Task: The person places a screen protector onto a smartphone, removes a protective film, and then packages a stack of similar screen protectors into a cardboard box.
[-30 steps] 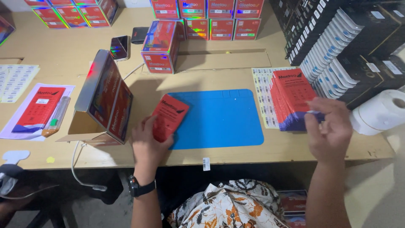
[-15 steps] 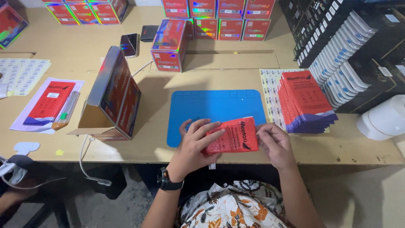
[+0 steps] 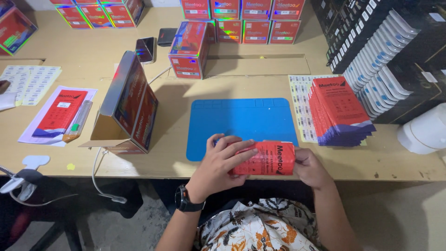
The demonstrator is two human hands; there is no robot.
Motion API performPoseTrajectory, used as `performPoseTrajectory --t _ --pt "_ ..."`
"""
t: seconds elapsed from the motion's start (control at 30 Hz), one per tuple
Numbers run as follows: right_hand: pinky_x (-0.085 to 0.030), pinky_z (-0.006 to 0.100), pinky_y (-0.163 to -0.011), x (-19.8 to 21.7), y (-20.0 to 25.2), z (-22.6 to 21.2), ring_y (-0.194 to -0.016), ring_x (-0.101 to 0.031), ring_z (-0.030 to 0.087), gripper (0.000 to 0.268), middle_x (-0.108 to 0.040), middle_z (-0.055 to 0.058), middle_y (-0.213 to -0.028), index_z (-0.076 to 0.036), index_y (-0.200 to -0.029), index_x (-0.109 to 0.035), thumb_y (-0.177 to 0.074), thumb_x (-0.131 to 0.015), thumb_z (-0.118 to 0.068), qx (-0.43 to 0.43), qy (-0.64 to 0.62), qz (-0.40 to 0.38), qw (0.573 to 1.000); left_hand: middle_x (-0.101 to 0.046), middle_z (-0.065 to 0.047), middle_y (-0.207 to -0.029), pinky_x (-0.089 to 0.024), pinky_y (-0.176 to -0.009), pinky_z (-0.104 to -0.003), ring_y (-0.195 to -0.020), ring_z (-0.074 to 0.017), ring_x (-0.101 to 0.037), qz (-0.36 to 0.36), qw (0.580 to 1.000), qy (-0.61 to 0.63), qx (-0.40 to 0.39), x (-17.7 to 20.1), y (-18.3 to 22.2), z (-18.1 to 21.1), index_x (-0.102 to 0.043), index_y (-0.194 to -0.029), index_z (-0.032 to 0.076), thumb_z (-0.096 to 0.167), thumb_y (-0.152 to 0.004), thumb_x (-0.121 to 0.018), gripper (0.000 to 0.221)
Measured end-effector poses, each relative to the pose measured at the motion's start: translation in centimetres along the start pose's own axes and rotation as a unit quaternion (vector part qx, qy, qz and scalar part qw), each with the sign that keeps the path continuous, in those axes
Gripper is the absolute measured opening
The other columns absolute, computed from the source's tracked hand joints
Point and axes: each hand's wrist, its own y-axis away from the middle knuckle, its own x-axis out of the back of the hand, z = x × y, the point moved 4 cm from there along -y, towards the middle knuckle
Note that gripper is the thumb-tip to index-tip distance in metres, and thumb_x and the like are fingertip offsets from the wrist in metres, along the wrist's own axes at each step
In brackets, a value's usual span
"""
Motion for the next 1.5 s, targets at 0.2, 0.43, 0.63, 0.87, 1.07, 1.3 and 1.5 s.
performPoseTrajectory --t 0.2,0.43,0.63,0.87,1.07,1.3,1.5 --pt "-0.057 0.041 -0.084 3.4 1.7 4.9 -0.085 -0.072 0.021 0.012 -0.073 0.010 -0.082 -0.002 -0.086 -0.078 -0.092 -0.069 0.002 -0.081 -0.097 0.146 0.981 -0.062 0.002 -0.139 -0.032 -0.104 -0.052 -0.123 -0.0260 -0.055 -0.003 0.997 0.007 0.073 -0.4 3.3 -2.5 -0.067 -0.127 0.025 0.025 -0.066 -0.086 0.064" --pt "-0.061 0.043 -0.087 1.5 -0.3 -0.6 -0.092 -0.079 0.033 0.014 -0.077 0.017 -0.090 -0.003 -0.089 -0.072 -0.097 -0.061 0.001 -0.095 -0.216 0.302 0.924 -0.060 0.000 -0.140 -0.031 -0.103 -0.051 -0.126 -0.0291 -0.055 0.019 0.980 -0.050 0.193 6.0 6.3 -3.7 -0.061 -0.137 0.027 0.028 -0.065 -0.086 0.076" --pt "-0.066 0.052 -0.085 2.4 0.1 1.4 -0.095 -0.078 0.035 0.013 -0.077 0.017 -0.095 -0.003 -0.091 -0.072 -0.098 -0.061 -0.003 -0.074 -0.201 0.332 0.918 -0.058 -0.011 -0.136 -0.030 -0.111 -0.057 -0.132 -0.0336 -0.050 0.043 0.945 -0.068 0.317 6.4 7.1 -5.4 -0.059 -0.139 0.019 0.041 -0.077 -0.080 0.070" --pt "-0.067 0.051 -0.085 1.8 -0.2 0.0 -0.095 -0.078 0.035 0.011 -0.076 0.019 -0.095 -0.004 -0.090 -0.072 -0.096 -0.062 -0.003 -0.066 -0.206 0.331 0.918 -0.063 -0.015 -0.132 -0.041 -0.088 -0.069 -0.114 -0.0430 -0.058 0.015 0.925 -0.143 0.352 4.4 7.0 -7.9 -0.072 -0.122 0.018 0.046 -0.067 -0.084 0.063" --pt "-0.066 0.051 -0.088 0.5 -0.8 -2.5 -0.097 -0.078 0.035 0.012 -0.077 0.019 -0.097 -0.005 -0.091 -0.072 -0.096 -0.061 -0.003 -0.058 -0.204 0.324 0.922 -0.063 -0.005 -0.132 -0.049 -0.084 -0.061 -0.114 -0.0397 -0.058 0.031 0.906 -0.237 0.351 3.0 8.3 -11.9 -0.075 -0.118 0.028 0.053 -0.072 -0.080 0.053" --pt "-0.065 0.050 -0.091 0.6 -0.5 -2.2 -0.100 -0.077 0.035 0.013 -0.077 0.018 -0.097 -0.005 -0.093 -0.073 -0.095 -0.061 -0.002 -0.051 -0.199 0.322 0.924 -0.064 -0.003 -0.124 -0.043 -0.092 -0.063 -0.116 -0.0344 -0.053 0.001 0.860 -0.277 0.428 3.3 9.0 -10.9 -0.074 -0.118 0.029 0.062 -0.074 -0.079 0.056" --pt "-0.065 0.047 -0.091 0.2 -1.0 -3.7 -0.096 -0.078 0.031 0.014 -0.077 0.017 -0.096 -0.008 -0.094 -0.073 -0.096 -0.060 -0.003 -0.046 -0.187 0.307 0.932 -0.062 -0.006 -0.120 -0.046 -0.078 -0.055 -0.107 -0.0391 -0.053 0.005 0.894 -0.208 0.397 3.9 6.7 -6.7 -0.074 -0.115 0.025 0.061 -0.079 -0.076 0.051"
